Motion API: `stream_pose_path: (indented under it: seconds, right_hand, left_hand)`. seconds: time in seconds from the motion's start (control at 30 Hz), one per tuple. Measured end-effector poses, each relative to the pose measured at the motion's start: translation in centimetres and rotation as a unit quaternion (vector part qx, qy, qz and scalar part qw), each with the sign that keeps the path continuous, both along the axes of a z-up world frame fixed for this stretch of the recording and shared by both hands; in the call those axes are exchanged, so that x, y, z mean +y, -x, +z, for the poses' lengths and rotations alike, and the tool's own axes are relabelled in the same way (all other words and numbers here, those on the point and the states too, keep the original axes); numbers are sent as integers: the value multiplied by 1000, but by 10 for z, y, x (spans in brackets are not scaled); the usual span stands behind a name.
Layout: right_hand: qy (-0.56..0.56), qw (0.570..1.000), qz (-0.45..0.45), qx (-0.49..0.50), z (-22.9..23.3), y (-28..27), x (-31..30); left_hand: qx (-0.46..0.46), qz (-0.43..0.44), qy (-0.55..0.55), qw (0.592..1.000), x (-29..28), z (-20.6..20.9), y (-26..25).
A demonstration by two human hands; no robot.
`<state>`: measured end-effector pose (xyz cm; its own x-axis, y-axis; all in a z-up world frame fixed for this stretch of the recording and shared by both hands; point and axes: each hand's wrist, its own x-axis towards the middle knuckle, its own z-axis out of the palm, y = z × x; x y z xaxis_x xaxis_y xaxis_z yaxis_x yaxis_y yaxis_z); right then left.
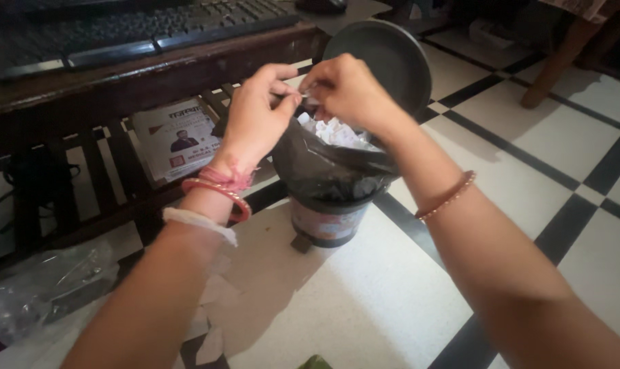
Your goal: The person sits on the floor and picks up small pieces of paper, tearing them into smaller bits and placing them into a trash bin. They also pick up a pink pencil case and place it on the table.
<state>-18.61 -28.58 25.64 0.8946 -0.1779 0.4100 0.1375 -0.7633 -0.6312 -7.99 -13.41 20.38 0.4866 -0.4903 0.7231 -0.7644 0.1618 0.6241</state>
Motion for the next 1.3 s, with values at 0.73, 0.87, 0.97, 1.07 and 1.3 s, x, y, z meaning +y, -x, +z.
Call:
stream_pose_path:
  seconds: [0.73, 0.87, 0.97, 1.07, 1.3]
  right_hand:
    - [162, 963, -58, 209, -30, 9, -68]
    - [169, 968, -43, 180, -23, 8, -64]
    - [123, 981, -49, 142, -17, 9, -61]
    - [91, 989, -49, 101, -10, 8, -54]
    - [173, 985, -6, -15, 9, 5, -23]
  left_hand:
    - [-129, 43, -201, 970, -26, -3, 46]
    - [-160, 44, -124, 978, -26, -3, 50]
    - [-145, 32, -68, 987, -23, 2, 48]
    - [-119, 33, -50, 991, -17, 12, 44]
    - [-119, 109, -62, 985, 11, 28, 38]
